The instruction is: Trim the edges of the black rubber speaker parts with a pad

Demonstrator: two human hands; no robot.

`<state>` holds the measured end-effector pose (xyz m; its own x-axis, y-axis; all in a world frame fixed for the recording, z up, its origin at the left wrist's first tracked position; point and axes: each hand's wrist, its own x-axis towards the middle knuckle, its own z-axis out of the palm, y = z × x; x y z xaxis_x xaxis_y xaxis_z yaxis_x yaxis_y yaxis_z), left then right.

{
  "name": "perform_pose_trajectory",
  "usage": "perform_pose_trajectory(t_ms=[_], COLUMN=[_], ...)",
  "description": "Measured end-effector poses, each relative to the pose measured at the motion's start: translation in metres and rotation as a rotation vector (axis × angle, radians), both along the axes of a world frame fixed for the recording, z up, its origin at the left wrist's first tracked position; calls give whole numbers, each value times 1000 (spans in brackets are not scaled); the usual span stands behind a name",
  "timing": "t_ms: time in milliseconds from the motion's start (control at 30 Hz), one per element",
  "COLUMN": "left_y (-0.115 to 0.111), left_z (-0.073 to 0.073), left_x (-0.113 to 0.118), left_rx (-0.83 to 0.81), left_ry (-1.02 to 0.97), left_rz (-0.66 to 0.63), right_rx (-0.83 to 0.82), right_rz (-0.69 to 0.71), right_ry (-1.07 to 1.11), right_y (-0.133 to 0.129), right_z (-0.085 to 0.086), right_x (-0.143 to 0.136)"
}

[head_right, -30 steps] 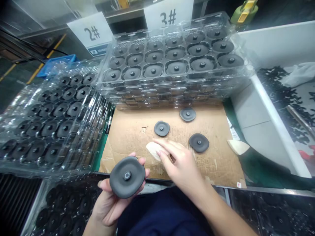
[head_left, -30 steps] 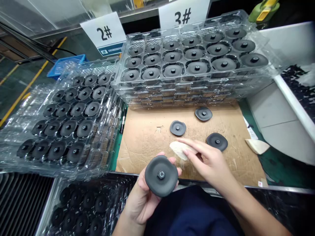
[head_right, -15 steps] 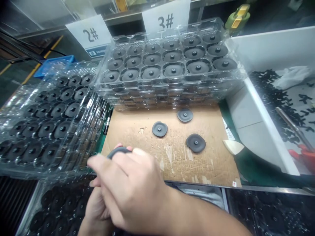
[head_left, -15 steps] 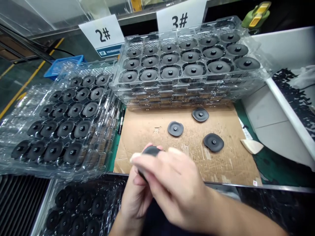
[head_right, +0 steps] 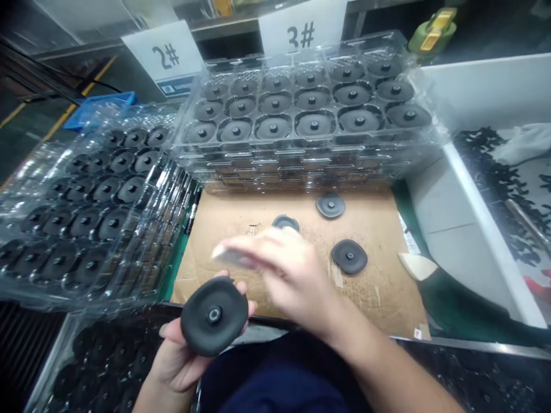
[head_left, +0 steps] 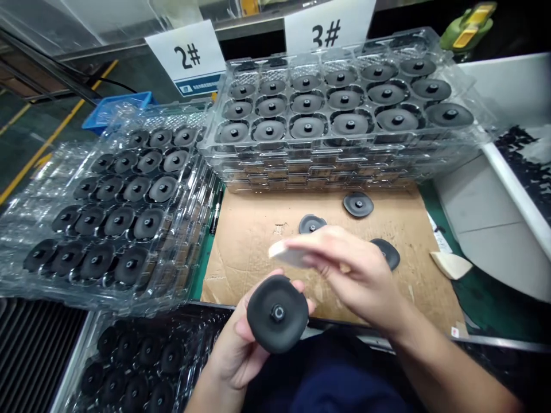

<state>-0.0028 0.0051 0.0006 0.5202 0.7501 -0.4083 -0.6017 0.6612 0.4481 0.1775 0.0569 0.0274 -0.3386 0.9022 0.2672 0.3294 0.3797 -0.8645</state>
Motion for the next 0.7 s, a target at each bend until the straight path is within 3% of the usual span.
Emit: perform_pose_trajectory(t_ms=[67,100,200,267,367,467,500,567,633,700], left_y=[-1,-1,-2,-1,0,-1,-3,-7,-12,-17], left_z=[-1,-2,-5,-6,-3,1,1,-1,-5,-9], left_x=[-2,-3,-4,-4,-5,-3,-2,-1,-1,-4], left_rx=[9,4,-45,-72,-56,-10,-1,-1,-7,-23], left_ry=[-57,-81,-110,-116,-128,-114,-101,-54,-3,20], left_rz=[43,66,118,133,130,115,112,142,200,251], right_rx=[-162,-230,-315,-302,-289,-163,-60,153,214,111], right_rz=[-206,-231,-122,-97,-179,-321,-290,-80,101,57], right_ry=[-9,-20,-66,-87,-92,-71,-65,-58,-85,-155], right_y=[-7,-13,-32,-39,-38,-32,-31,-26,-19,-9], right_z=[-28,-44,-86,-100,-86,-39,-22,3,8,-7], right_x=[2,2,-1,-2,-3,-6,-8,-14,-17,-17])
